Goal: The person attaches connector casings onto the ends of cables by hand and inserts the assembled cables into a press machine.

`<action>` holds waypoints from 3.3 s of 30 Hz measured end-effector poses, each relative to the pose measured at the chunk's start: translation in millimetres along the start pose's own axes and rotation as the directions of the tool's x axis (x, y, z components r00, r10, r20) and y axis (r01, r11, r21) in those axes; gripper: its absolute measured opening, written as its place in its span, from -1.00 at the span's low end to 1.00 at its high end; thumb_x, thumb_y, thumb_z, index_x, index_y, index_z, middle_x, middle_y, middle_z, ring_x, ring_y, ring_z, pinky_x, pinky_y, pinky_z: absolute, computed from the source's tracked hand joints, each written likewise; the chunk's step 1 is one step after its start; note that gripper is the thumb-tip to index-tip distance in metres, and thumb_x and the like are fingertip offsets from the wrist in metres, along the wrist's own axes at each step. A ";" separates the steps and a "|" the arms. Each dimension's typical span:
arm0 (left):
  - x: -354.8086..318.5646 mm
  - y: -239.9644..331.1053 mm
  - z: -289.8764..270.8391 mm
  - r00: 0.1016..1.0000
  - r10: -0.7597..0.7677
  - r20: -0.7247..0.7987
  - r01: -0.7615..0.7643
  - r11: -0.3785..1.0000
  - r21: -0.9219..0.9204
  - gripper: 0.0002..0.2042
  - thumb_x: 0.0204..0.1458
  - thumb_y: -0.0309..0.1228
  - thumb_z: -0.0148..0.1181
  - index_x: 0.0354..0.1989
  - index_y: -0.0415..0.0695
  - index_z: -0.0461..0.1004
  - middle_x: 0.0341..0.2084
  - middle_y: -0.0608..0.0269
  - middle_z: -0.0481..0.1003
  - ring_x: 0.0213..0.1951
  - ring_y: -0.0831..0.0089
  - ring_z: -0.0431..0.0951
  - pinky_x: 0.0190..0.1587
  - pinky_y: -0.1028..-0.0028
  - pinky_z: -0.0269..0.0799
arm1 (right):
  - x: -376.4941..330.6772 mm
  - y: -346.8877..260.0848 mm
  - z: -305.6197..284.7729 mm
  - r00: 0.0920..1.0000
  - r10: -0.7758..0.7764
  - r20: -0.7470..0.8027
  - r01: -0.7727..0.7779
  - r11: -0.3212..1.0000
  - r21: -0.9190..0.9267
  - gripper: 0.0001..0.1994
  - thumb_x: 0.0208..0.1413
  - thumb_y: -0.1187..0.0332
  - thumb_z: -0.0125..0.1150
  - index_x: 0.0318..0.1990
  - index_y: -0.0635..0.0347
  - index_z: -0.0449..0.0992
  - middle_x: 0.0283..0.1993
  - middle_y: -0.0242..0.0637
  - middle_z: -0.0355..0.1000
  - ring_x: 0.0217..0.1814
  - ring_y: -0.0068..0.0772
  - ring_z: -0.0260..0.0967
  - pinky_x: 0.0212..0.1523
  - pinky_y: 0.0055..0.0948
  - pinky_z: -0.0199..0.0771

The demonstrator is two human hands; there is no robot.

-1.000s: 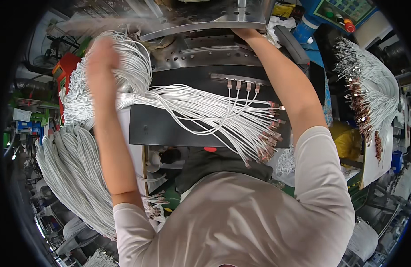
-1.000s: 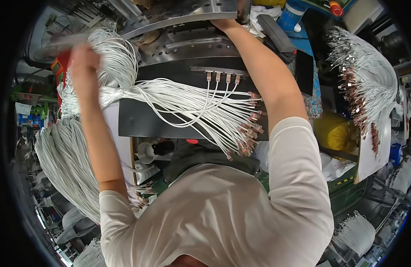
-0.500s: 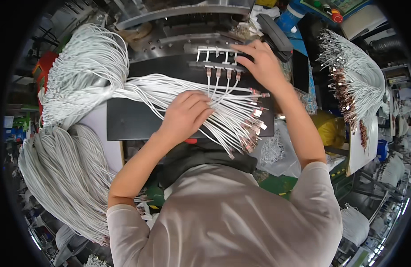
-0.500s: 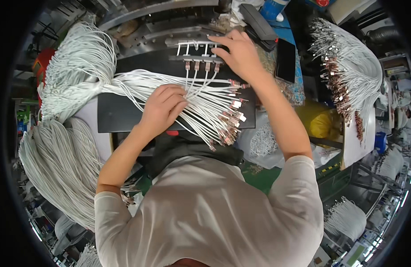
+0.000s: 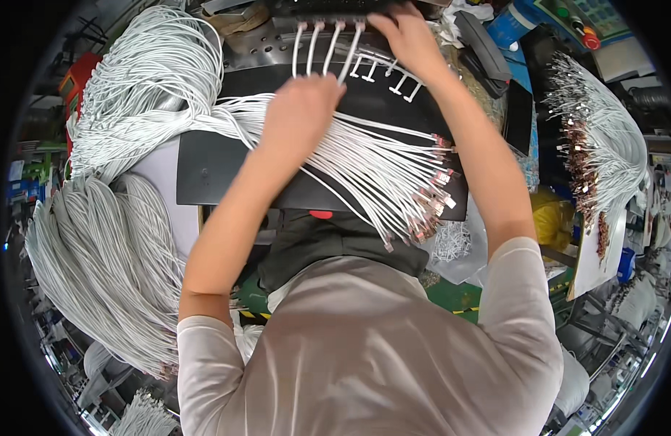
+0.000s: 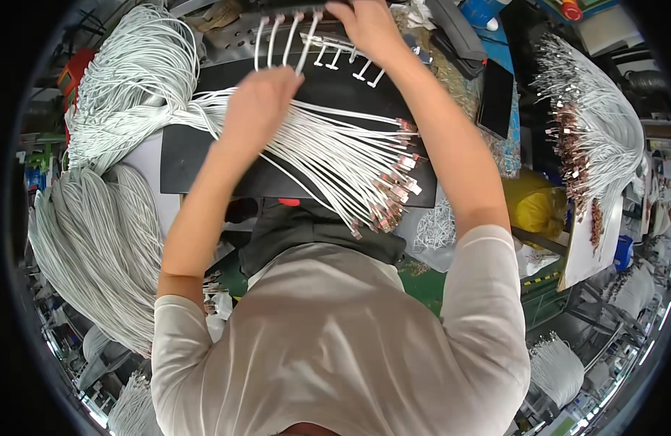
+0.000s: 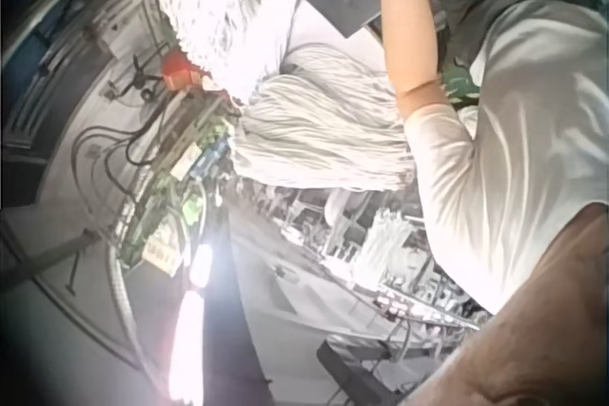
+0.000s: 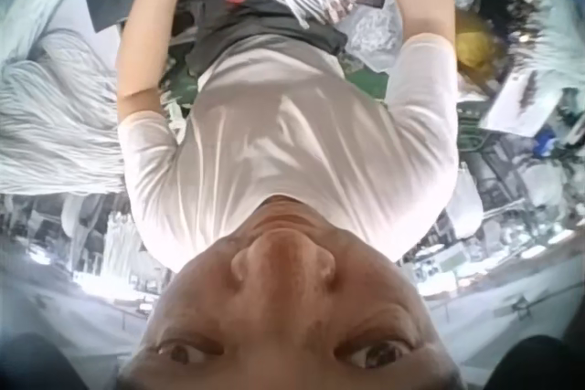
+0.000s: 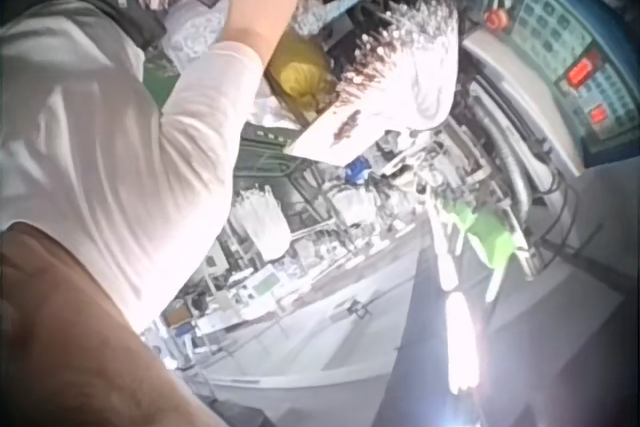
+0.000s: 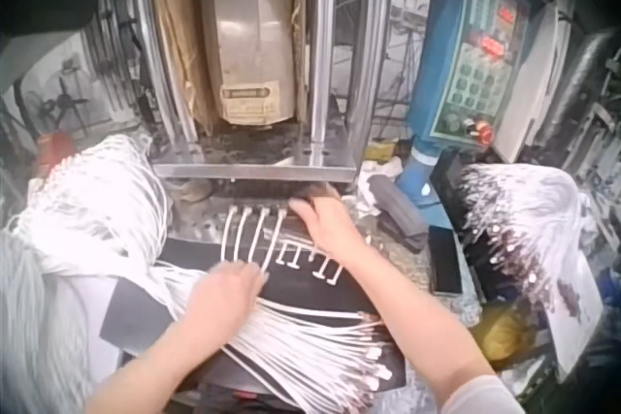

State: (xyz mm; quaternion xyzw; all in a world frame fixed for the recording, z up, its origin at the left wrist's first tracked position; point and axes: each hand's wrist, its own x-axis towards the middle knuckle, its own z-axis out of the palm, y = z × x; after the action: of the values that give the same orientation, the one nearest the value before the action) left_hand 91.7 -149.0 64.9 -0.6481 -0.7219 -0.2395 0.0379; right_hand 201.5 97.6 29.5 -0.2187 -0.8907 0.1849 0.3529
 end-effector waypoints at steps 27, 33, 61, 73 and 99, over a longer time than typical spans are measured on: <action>110.7 -104.6 62.7 0.935 0.234 -0.266 -0.088 0.881 0.465 -0.44 0.08 -0.30 0.13 0.25 -0.36 0.45 0.15 -0.21 0.54 0.30 0.01 0.48 0.47 0.13 0.20 | 14.7 -40.0 32.6 0.985 -0.146 0.094 0.170 0.910 -0.378 -0.33 0.34 -0.06 0.10 0.36 0.37 0.39 0.39 0.04 0.40 0.49 0.00 0.27 0.55 -0.03 0.08; 120.2 -100.2 68.1 0.961 0.136 -0.242 -0.005 0.881 0.474 -0.44 0.05 -0.26 0.17 0.24 -0.27 0.48 0.21 -0.16 0.50 0.35 0.04 0.41 0.48 0.11 0.15 | 15.6 -43.3 36.1 0.992 -0.128 0.007 0.122 0.928 -0.352 -0.34 0.29 -0.04 0.17 0.33 0.35 0.43 0.36 0.02 0.42 0.46 -0.03 0.31 0.52 -0.03 0.12; 113.1 -84.7 70.3 0.976 -0.052 -0.213 0.145 0.883 0.447 -0.52 0.16 -0.37 0.15 0.30 -0.03 0.44 0.31 0.12 0.42 0.32 0.11 0.41 0.43 -0.11 0.15 | 5.6 -42.4 36.5 0.986 -0.091 -0.137 0.019 0.891 -0.454 -0.67 0.18 0.26 0.25 0.03 0.21 0.64 -0.21 -0.13 0.62 -0.03 0.01 0.55 0.01 -0.06 0.53; -41.5 -0.6 2.6 0.916 -0.192 -0.353 0.096 0.957 -0.273 -0.68 0.23 -0.44 0.23 0.15 -0.16 0.54 0.29 -0.11 0.40 0.28 -0.08 0.41 0.31 0.11 0.33 | 17.7 -70.5 45.6 0.986 -0.163 0.037 0.150 0.768 -0.622 -0.90 -0.02 0.38 0.29 -0.39 0.17 0.68 -0.34 -0.18 0.62 -0.03 -0.06 0.50 -0.02 -0.12 0.49; -279.0 -59.7 30.4 0.520 -0.774 0.362 0.380 -0.170 -0.909 -0.72 0.45 -0.27 0.05 -0.11 -0.26 0.54 -0.29 0.17 0.63 -0.24 0.42 0.62 -0.08 0.43 0.50 | -380.5 -122.1 -73.4 0.704 0.681 0.201 -0.691 0.723 -0.031 -0.85 0.17 0.37 0.31 -0.24 0.30 0.64 -0.31 -0.02 0.62 -0.33 -0.06 0.58 -0.23 -0.24 0.53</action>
State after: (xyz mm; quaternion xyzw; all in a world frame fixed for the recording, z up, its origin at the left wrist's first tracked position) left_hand 86.4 -395.7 -81.5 -0.0547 -0.5979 -0.7115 -0.3652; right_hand 471.3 -189.6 -69.8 -0.5062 -0.7714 0.3445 0.1733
